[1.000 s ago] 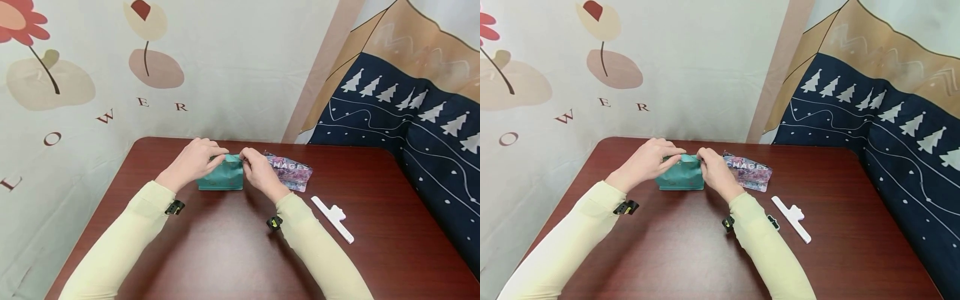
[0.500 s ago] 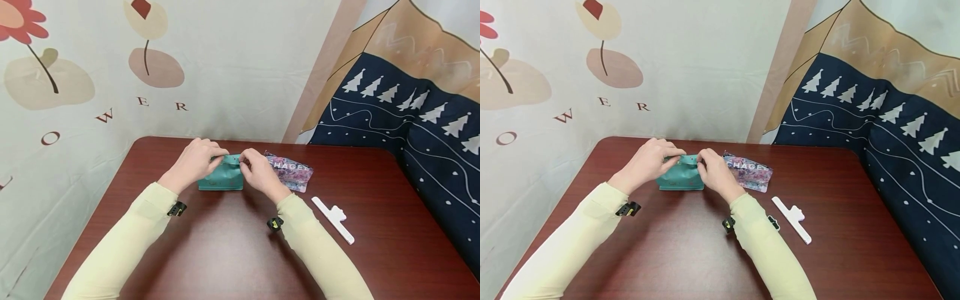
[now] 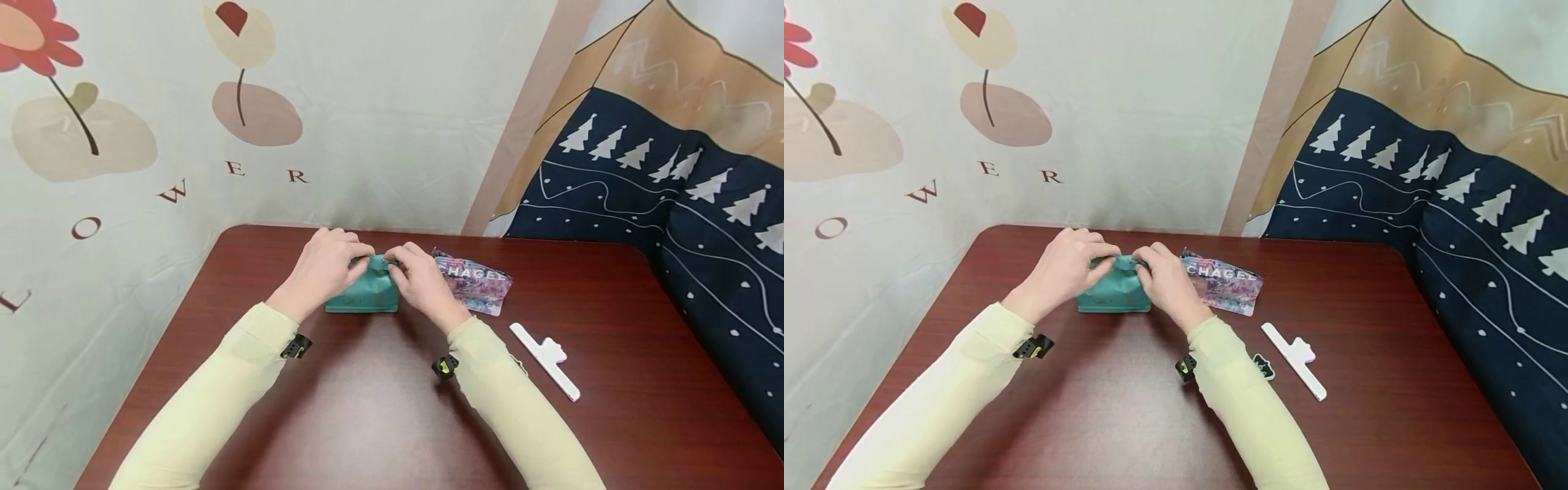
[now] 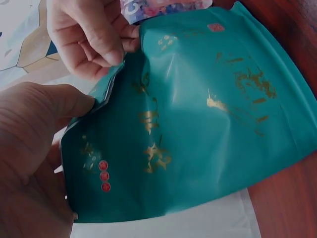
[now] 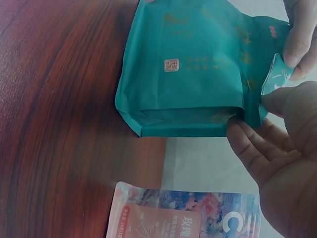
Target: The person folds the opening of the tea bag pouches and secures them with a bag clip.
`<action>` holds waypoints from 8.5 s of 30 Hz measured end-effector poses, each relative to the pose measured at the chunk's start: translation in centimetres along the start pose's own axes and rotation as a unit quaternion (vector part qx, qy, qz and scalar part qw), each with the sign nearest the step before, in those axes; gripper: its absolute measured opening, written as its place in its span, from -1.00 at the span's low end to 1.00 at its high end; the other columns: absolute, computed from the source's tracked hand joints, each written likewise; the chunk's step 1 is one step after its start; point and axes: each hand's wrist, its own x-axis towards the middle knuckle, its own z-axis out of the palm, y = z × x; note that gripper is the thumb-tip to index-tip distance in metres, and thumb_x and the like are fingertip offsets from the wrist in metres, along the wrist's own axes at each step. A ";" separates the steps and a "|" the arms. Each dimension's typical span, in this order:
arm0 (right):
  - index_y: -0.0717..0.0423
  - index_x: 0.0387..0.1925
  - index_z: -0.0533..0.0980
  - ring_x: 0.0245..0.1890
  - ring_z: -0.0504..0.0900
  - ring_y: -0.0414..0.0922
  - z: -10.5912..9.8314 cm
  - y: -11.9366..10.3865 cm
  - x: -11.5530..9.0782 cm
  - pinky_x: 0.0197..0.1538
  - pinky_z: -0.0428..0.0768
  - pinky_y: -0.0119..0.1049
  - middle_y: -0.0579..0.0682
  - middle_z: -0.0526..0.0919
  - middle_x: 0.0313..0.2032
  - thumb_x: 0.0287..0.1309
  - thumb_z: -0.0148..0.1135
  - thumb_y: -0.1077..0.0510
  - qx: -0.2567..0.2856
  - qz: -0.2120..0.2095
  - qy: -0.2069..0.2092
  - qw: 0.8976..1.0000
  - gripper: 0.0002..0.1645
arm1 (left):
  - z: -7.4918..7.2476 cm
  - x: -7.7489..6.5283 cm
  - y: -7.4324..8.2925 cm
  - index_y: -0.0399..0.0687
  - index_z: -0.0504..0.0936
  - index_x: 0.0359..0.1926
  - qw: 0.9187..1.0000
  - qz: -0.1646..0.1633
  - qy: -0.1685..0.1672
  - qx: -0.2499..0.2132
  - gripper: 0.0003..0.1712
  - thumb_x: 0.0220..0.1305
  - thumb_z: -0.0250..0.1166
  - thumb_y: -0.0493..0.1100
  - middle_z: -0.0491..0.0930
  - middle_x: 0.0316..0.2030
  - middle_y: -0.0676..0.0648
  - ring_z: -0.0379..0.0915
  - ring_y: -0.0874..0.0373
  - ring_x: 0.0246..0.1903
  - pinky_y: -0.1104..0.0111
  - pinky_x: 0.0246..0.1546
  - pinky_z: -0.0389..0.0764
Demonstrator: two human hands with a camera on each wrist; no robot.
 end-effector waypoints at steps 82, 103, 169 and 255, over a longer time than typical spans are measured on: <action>0.18 -0.13 0.66 -0.34 0.61 -0.01 0.5 0.3 0.0 -0.27 0.60 -0.24 0.05 0.61 -0.24 0.16 0.23 0.38 -0.011 -0.011 0.030 0.999 -0.75 | 0.1 -0.7 -1.0 -0.17 0.64 -0.37 0.998 -0.061 0.011 0.020 -0.72 0.23 0.51 -0.08 0.50 -0.54 -0.08 0.45 -0.09 -0.44 0.14 -0.41 0.53; 0.18 0.01 0.65 -0.34 0.57 -0.09 0.0 0.4 -1.7 -0.28 0.60 -0.20 0.06 0.61 -0.21 0.15 0.15 0.38 -0.027 -0.026 0.082 0.996 -0.61 | 0.7 -0.6 -1.2 -0.15 0.61 -0.46 0.997 -0.044 0.059 0.022 -0.70 0.13 0.53 -0.07 0.48 -0.59 -0.06 0.38 -0.07 -0.53 0.17 -0.49 0.46; 0.17 -0.16 0.69 -0.41 0.48 -0.18 -7.2 5.5 -11.0 -0.34 0.52 -0.25 0.01 0.64 -0.32 0.04 0.19 0.42 -0.108 0.025 0.028 0.993 -0.67 | 1.2 -0.4 -1.8 -0.19 0.59 -0.48 0.998 -0.031 0.055 -0.009 -0.64 0.13 0.59 -0.09 0.51 -0.59 -0.08 0.34 -0.05 -0.52 0.20 -0.40 0.44; 0.02 -0.51 0.56 -0.44 0.46 -0.19 -10.6 7.4 -18.4 -0.33 0.46 -0.19 -0.12 0.58 -0.40 -0.05 0.33 0.33 -0.178 0.090 -0.076 0.977 -0.85 | 1.3 -0.2 -1.8 -0.16 0.59 -0.49 0.998 -0.041 0.041 -0.009 -0.66 0.18 0.56 -0.08 0.56 -0.55 -0.09 0.34 -0.04 -0.50 0.18 -0.38 0.45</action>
